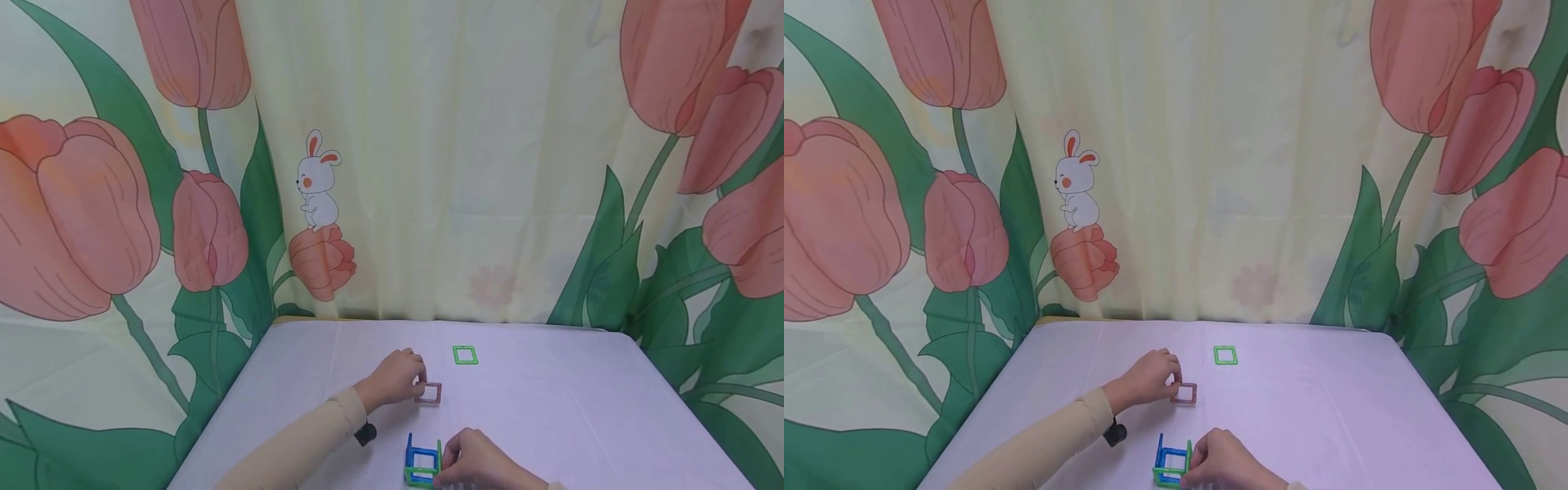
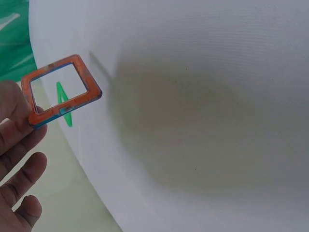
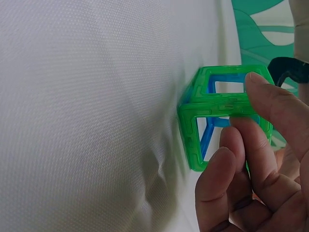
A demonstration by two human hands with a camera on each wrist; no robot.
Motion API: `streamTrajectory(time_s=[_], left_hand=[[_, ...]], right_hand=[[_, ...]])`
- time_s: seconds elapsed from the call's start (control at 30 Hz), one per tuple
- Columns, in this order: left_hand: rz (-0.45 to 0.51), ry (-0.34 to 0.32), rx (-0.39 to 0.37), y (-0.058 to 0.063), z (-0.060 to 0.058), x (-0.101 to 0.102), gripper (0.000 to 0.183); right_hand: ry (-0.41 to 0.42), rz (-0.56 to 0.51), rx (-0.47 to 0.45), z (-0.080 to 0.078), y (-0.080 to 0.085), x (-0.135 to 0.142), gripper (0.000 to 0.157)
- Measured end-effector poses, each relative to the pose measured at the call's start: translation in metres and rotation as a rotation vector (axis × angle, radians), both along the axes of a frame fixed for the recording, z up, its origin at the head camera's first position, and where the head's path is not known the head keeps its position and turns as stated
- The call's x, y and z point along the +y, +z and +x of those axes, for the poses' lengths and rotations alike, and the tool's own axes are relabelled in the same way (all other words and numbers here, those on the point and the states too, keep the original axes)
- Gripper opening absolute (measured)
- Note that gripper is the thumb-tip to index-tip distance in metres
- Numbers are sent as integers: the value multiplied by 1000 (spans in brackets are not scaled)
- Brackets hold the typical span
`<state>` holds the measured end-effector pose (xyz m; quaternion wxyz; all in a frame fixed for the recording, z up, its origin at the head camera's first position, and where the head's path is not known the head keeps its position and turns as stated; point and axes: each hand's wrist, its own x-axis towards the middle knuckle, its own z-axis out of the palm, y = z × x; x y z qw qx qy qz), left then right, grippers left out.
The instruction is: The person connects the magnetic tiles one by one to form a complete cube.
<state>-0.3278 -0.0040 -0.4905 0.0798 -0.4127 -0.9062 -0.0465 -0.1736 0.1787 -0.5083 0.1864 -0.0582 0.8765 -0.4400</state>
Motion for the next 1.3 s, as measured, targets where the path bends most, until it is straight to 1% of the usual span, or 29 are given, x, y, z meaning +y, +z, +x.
streamTrajectory(time_s=[0.2, 0.43, 0.63, 0.77, 0.93, 1.13, 1.2, 1.3], left_hand=[[13, -2, -33, 0, 2, -3, 4], [22, -1, -78, -2, 8, -5, 5], [23, 0, -86, -3, 11, -6, 5], [26, 1, -108, -3, 12, -7, 6], [27, -23, -121, 1, 18, -9, 6], [24, -56, -113, 1, 26, -12, 5], [22, -62, -126, 0, 29, -13, 5], [20, -68, -153, 0, 33, -15, 5]], right_hand=[[0, 3, -19, -1, 0, 0, 20], [6, 14, -9, -1, 1, 0, 21], [-2, 28, -22, -2, 0, 0, 21], [2, 7, -18, -2, 0, 0, 20], [18, -51, 4, -3, -2, 3, 19], [22, -50, 17, -3, -1, 3, 20], [20, -52, 15, -2, -2, 3, 20], [9, -54, -13, -1, -2, 3, 20]])
